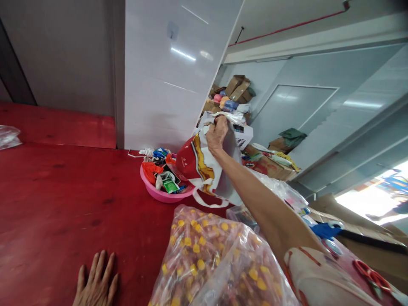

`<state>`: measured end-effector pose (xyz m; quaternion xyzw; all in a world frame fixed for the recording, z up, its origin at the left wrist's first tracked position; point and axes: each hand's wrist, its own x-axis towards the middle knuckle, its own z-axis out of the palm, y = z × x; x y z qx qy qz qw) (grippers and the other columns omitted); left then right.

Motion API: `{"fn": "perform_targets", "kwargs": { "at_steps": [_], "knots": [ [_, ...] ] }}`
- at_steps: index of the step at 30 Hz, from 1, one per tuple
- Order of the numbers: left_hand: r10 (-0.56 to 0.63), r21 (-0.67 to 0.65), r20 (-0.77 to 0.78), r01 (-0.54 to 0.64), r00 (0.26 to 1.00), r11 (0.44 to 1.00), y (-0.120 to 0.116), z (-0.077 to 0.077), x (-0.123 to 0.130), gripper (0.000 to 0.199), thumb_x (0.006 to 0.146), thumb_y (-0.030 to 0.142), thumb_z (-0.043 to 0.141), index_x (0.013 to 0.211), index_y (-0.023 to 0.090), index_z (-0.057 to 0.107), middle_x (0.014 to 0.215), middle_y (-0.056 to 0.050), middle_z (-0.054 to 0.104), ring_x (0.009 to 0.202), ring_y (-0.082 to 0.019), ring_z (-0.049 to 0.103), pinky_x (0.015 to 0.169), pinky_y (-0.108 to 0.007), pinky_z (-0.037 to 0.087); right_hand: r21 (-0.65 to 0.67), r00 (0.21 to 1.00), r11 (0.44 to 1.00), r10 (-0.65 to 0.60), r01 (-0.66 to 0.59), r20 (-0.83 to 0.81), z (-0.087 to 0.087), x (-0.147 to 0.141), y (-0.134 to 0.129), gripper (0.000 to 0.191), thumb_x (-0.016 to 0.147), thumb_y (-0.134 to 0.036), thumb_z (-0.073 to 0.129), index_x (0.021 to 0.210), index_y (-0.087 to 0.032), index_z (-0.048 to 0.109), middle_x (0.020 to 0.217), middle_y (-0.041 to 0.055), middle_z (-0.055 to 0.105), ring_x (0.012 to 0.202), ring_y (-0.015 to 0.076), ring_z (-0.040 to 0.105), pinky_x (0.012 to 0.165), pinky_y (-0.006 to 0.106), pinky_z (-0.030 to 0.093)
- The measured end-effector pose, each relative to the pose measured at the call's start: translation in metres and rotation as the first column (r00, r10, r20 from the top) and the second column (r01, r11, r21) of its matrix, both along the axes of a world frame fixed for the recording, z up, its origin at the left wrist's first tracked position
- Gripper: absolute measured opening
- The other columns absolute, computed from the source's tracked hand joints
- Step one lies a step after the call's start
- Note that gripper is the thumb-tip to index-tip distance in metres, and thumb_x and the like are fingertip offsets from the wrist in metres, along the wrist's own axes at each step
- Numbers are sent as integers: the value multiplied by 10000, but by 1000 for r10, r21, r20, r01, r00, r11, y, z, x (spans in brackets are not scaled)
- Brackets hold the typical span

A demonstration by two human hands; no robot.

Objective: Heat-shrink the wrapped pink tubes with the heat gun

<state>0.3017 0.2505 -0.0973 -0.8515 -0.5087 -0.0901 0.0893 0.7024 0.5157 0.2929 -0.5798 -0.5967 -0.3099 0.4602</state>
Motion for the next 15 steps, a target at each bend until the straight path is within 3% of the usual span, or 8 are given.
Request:
{"fn": "perform_targets", "kwargs": {
  "at_steps": [3, 5, 7, 9, 10, 12, 14, 15],
  "knots": [
    [-10, -18, 15, 11, 1000, 1000, -2, -2, -2, 437, 819, 199, 389, 1149, 270, 667, 1424, -71, 454, 1382, -391, 228, 1085, -685, 98, -141, 998, 989, 47, -41, 43, -30, -17, -2, 248, 733, -126, 463, 967, -122, 545, 948, 137, 589, 913, 271, 524, 863, 427, 438],
    [-29, 14, 36, 28, 999, 999, -4, -2, -2, 438, 846, 177, 363, 1155, 259, 662, 1425, -75, 453, 1409, -367, 150, 1092, -676, 105, -185, 995, 982, 53, -36, 87, -42, -28, -21, 385, 731, -178, 527, 1101, -72, 540, 1131, 195, 570, 1036, 308, 501, 942, 464, 396],
    [-52, 87, 67, 46, 996, 995, -4, 0, 0, 432, 853, 181, 351, 1137, 224, 672, 1395, -100, 487, 1423, -357, 73, 1089, -678, 120, -181, 989, 983, -1, 28, 151, -53, -37, -54, 536, 791, -235, 516, 1276, -20, 444, 1355, 258, 412, 1181, 358, 414, 1010, 538, 311],
    [-75, 158, 96, 59, 993, 986, -4, 3, 3, 430, 848, 192, 344, 1110, 190, 685, 1349, -129, 528, 1426, -356, 26, 1077, -692, 130, -233, 967, 970, -11, 72, 254, -71, -41, -90, 693, 808, -340, 564, 1379, -9, 354, 1459, 270, 266, 1249, 416, 344, 1017, 577, 293],
    [-80, 172, 103, 61, 991, 983, -4, 4, 3, 430, 846, 192, 342, 1102, 182, 687, 1335, -137, 538, 1426, -357, 14, 1071, -699, 131, -350, 947, 935, 65, 53, 316, -84, -40, -106, 794, 764, -368, 622, 1417, -35, 315, 1457, 262, 281, 1254, 442, 339, 996, 603, 313],
    [-77, 158, 100, 61, 992, 986, -4, 7, 4, 429, 849, 181, 339, 1100, 187, 687, 1338, -134, 535, 1426, -361, 7, 1066, -708, 128, -621, 910, 783, 268, -15, 317, -117, -33, -127, 935, 633, -374, 744, 1425, -83, 339, 1388, 232, 414, 1257, 454, 356, 985, 600, 361],
    [-76, 139, 95, 62, 993, 988, -4, 9, 5, 429, 851, 176, 335, 1093, 189, 690, 1349, -131, 525, 1425, -367, 1, 1061, -715, 122, -734, 883, 675, 386, -74, 266, -150, -19, -133, 737, 647, -313, 755, 1327, -192, 499, 1217, 117, 600, 1138, 326, 533, 946, 427, 474],
    [-72, 134, 94, 59, 993, 989, -5, 8, 5, 432, 853, 180, 331, 1093, 184, 689, 1353, -134, 520, 1425, -366, -4, 1062, -716, 120, -756, 882, 648, 405, -91, 241, -164, -12, -131, 632, 676, -273, 746, 1273, -224, 545, 1153, 83, 637, 1068, 281, 584, 907, 377, 503]
  ]
}}
